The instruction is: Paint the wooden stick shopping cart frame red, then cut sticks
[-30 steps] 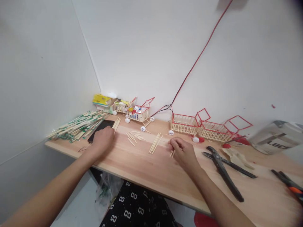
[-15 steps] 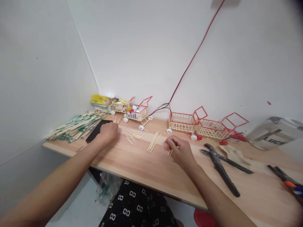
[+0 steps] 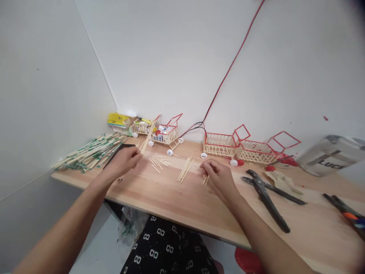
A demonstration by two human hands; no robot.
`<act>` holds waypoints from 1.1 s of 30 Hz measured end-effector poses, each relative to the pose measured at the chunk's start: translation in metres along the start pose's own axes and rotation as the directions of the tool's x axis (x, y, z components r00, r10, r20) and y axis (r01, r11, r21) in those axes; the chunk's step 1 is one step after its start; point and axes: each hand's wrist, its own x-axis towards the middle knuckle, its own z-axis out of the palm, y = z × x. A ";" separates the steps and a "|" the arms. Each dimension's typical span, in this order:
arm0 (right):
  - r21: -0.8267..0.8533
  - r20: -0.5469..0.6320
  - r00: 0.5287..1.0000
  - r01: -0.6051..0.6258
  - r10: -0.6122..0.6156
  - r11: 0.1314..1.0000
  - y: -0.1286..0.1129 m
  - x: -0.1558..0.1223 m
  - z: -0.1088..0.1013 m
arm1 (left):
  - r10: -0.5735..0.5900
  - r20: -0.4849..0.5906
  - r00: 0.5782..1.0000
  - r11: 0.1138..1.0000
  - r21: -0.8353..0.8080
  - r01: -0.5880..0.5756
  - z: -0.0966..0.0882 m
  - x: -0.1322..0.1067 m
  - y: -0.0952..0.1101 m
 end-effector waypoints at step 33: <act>-0.118 0.079 0.994 0.081 -0.072 0.990 -0.007 0.006 -0.021 | 0.331 0.190 0.925 0.702 -0.704 -0.107 0.135 -0.003 0.116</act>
